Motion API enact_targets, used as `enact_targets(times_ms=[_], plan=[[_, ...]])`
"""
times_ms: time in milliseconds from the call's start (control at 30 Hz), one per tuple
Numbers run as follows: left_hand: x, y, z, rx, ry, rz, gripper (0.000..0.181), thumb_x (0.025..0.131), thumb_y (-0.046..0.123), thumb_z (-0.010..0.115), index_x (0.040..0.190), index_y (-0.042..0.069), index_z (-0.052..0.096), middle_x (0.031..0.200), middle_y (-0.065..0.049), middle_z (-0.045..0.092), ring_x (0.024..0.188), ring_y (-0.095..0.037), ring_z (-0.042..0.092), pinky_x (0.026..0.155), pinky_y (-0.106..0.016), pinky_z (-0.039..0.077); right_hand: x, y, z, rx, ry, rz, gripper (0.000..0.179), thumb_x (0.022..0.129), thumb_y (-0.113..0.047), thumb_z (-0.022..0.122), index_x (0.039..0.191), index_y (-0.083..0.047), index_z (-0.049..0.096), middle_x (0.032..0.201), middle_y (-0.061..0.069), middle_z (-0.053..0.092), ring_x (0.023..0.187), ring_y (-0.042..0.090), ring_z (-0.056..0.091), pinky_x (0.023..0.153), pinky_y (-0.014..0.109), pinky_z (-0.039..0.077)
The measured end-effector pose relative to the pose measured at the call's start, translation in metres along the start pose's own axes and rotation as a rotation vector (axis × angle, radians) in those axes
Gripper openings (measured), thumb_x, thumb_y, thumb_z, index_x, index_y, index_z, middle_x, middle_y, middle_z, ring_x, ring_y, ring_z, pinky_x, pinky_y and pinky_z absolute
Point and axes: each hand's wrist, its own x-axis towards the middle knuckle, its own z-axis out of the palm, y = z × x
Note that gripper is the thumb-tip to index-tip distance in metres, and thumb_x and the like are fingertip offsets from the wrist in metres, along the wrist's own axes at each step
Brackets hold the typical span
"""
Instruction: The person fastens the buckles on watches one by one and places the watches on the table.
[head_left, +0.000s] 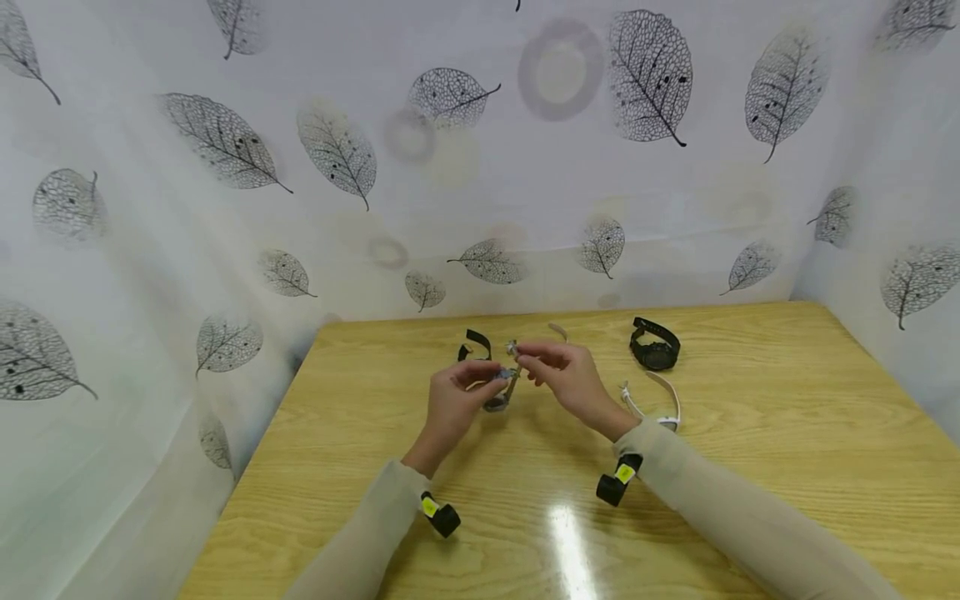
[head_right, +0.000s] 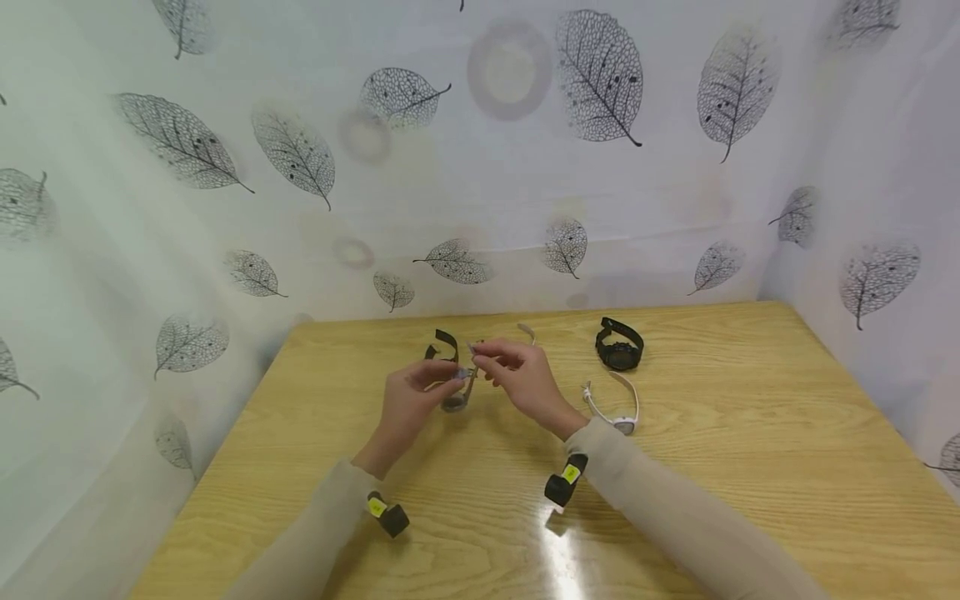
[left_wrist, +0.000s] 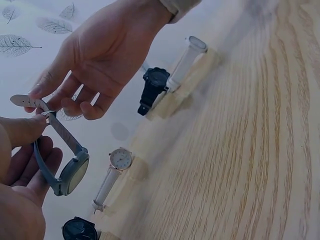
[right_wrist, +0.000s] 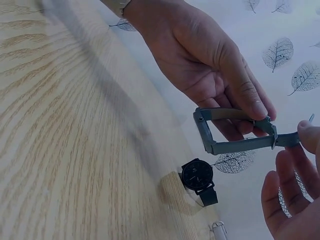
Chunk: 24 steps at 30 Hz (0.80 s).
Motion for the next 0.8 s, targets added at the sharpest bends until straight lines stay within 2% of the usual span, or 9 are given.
enact_targets(times_ms=[200,400,533,667,800], plan=[[-0.0009,0.0038,-0.0038,-0.073,0.022,-0.017,0.022,0.087,0.000,0.082,0.104,-0.004,0.070,0.106,-0.016,0.075,0.099,-0.023,0.073,0.090,-0.036,0.060,-0.0006,-0.0005,-0.0002,-0.072,-0.003,-0.039,0.024,0.103,-0.008,0.064,0.124,-0.002,0.073,0.108,0.018,0.074,0.078,0.019,0.066,0.068,0.034,0.058],[-0.0003,0.0074,-0.0075,-0.126,0.042,-0.037,0.021,0.085,-0.003,0.082,0.098,-0.007,0.065,0.104,-0.019,0.075,0.097,-0.024,0.074,0.086,-0.035,0.061,0.0004,-0.0051,-0.0021,-0.154,-0.041,-0.112,0.020,0.101,-0.009,0.066,0.118,-0.009,0.077,0.117,0.009,0.074,0.093,0.022,0.071,0.078,0.029,0.061],[-0.0005,0.0084,-0.0094,-0.132,0.043,-0.040,0.021,0.085,-0.002,0.082,0.093,-0.005,0.063,0.103,-0.017,0.076,0.098,-0.025,0.074,0.085,-0.035,0.062,0.0014,-0.0058,-0.0038,-0.255,-0.060,-0.223,0.016,0.098,-0.011,0.071,0.112,-0.013,0.079,0.115,0.002,0.074,0.096,0.018,0.072,0.080,0.030,0.061],[-0.0017,0.0093,-0.0101,-0.133,0.039,-0.043,0.021,0.086,-0.002,0.082,0.091,-0.003,0.062,0.103,-0.016,0.076,0.097,-0.025,0.074,0.087,-0.036,0.061,0.0015,-0.0063,-0.0043,-0.335,-0.065,-0.350,0.015,0.095,-0.006,0.073,0.108,-0.011,0.080,0.110,0.002,0.074,0.091,0.014,0.072,0.076,0.028,0.062],[-0.0027,0.0096,-0.0099,-0.118,0.032,-0.028,0.021,0.085,-0.004,0.081,0.092,-0.006,0.062,0.102,-0.018,0.075,0.096,-0.024,0.074,0.087,-0.037,0.061,0.0015,-0.0066,-0.0033,-0.373,-0.074,-0.422,0.015,0.093,-0.001,0.074,0.106,-0.008,0.080,0.108,0.004,0.074,0.087,0.013,0.073,0.074,0.026,0.062]])
